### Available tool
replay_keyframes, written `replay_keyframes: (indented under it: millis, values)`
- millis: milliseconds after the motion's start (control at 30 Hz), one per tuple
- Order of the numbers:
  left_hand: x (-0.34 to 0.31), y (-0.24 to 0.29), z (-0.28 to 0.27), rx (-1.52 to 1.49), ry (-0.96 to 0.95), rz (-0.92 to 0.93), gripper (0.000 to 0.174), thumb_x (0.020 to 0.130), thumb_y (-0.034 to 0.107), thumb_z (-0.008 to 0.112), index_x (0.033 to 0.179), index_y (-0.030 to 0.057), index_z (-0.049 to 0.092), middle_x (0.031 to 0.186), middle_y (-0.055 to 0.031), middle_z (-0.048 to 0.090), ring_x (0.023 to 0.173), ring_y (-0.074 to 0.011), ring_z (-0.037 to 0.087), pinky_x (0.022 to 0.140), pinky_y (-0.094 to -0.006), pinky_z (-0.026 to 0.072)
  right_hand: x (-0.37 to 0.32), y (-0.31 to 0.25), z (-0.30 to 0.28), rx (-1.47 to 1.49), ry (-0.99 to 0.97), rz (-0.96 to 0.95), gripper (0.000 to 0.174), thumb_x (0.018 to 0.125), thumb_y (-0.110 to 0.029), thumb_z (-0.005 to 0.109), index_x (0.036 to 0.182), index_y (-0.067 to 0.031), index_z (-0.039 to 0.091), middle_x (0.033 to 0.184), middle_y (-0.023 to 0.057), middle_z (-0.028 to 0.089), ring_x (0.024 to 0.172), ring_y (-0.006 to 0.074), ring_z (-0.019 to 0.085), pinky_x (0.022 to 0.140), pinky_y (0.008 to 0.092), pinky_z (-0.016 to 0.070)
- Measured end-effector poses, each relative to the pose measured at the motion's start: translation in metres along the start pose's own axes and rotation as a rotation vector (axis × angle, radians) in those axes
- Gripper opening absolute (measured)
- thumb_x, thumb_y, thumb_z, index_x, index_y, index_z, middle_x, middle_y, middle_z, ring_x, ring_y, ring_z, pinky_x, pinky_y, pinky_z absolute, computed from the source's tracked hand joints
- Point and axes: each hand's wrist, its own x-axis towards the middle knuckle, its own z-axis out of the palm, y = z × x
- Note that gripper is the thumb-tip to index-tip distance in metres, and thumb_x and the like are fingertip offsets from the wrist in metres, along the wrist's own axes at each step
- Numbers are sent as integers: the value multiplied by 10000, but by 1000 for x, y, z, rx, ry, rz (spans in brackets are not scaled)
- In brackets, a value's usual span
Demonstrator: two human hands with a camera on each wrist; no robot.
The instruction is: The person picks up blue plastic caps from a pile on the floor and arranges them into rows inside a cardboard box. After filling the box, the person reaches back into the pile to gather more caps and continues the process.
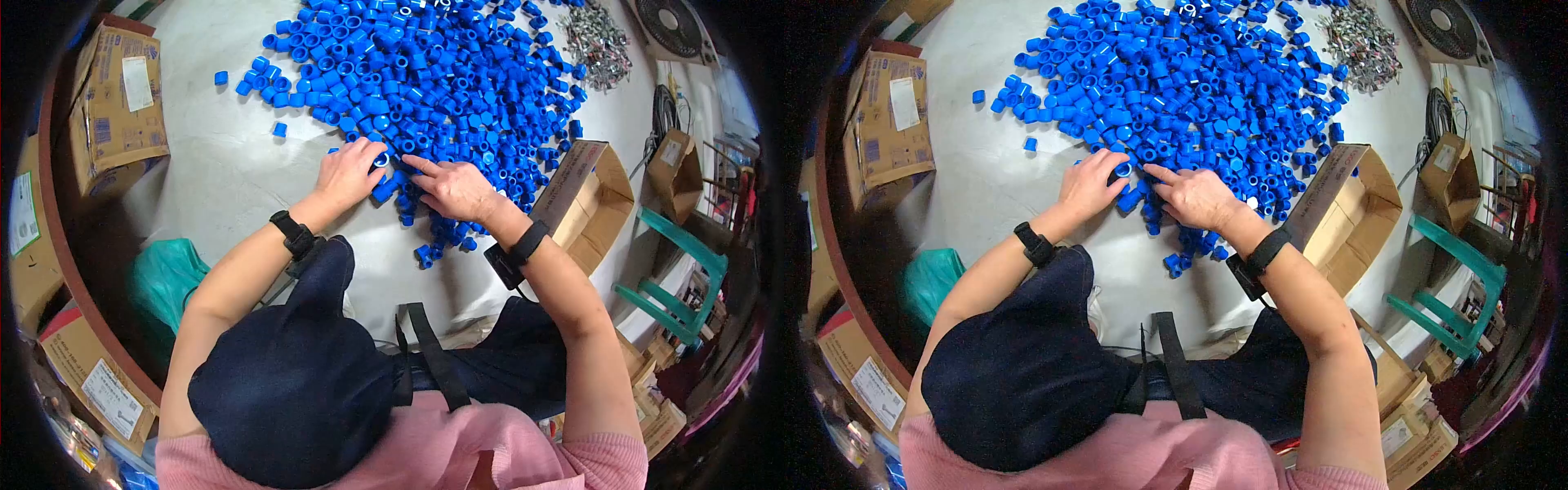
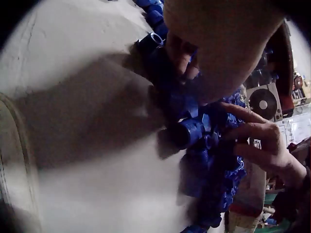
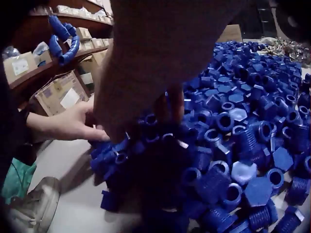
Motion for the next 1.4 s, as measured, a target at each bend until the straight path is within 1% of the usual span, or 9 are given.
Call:
replay_keyframes:
  millis: [100, 200, 367, 467, 633, 833, 1100, 1233, 1400]
  values:
    - [-2, 1, -2, 2, -17, 9, 310, 700, 214, 631, 986, 143, 532, 865, -59, 541, 799, -269, 558, 640, -374, 465, -8, 8, -7, -97, 119, 40, 254, 705, -231, 622, 551, -50, 532, 898, 37, 612, 628, 211, 584, 545, 322, 475]
    - [-2, 3, -7, -115, 133, 2, 341, 695, 168, 639, 1015, 113, 533, 915, -69, 542, 798, -269, 553, 681, -355, 462, -14, 20, -11, -165, 239, 35, 202, 724, -209, 593, 583, -81, 525, 685, 41, 523, 630, 207, 542, 542, 329, 453]
    - [-9, -8, -14, -216, 222, -139, 239, 678, 171, 649, 885, 84, 565, 858, -72, 538, 825, -264, 534, 693, -363, 443, -14, 13, 1, -132, 325, 16, 128, 691, -160, 594, 625, -85, 513, 670, 37, 494, 681, 199, 529, 568, 315, 447]
    - [-16, -19, -7, -51, 267, 132, 203, 675, 155, 648, 853, 84, 579, 835, -70, 530, 789, -260, 517, 688, -354, 429, -8, 6, 8, -145, 255, -25, 150, 681, -178, 603, 612, -87, 505, 643, 43, 485, 648, 205, 526, 551, 313, 440]
    - [-18, -1, -3, 0, 114, 182, 312, 656, 156, 666, 951, 95, 583, 906, -80, 523, 873, -261, 493, 744, -358, 408, -9, 12, -1, -134, 135, 101, 176, 674, -220, 616, 617, -87, 516, 684, 42, 513, 664, 216, 528, 560, 321, 444]
    - [-18, -1, -1, 104, 27, 211, 208, 679, 196, 647, 847, 84, 595, 918, -54, 526, 890, -243, 491, 780, -364, 384, -25, 12, 15, -96, 125, -236, 190, 684, -252, 618, 611, -77, 602, 782, 39, 546, 828, 193, 498, 753, 353, 402]
    - [-14, -6, 4, 26, 68, 198, 159, 674, 188, 655, 754, 79, 569, 910, -55, 571, 878, -243, 507, 767, -363, 398, -9, 16, 6, -133, 280, -118, 257, 709, -238, 612, 520, -103, 500, 601, 10, 490, 669, 175, 485, 655, 302, 387]
    - [-10, -6, 4, -29, -1, 101, 160, 659, 170, 658, 751, 88, 556, 831, -59, 587, 847, -251, 521, 734, -359, 412, 18, 12, 2, -142, 382, -78, 156, 693, -205, 612, 618, -102, 521, 673, 29, 491, 716, 196, 487, 675, 317, 379]
    - [-10, -5, -7, -88, -73, 9, 269, 666, 118, 645, 915, 80, 549, 897, -81, 590, 853, -271, 522, 765, -357, 418, 44, 8, 3, -189, 227, 74, 184, 686, -146, 605, 860, -88, 583, 843, 36, 523, 840, 211, 493, 754, 349, 382]
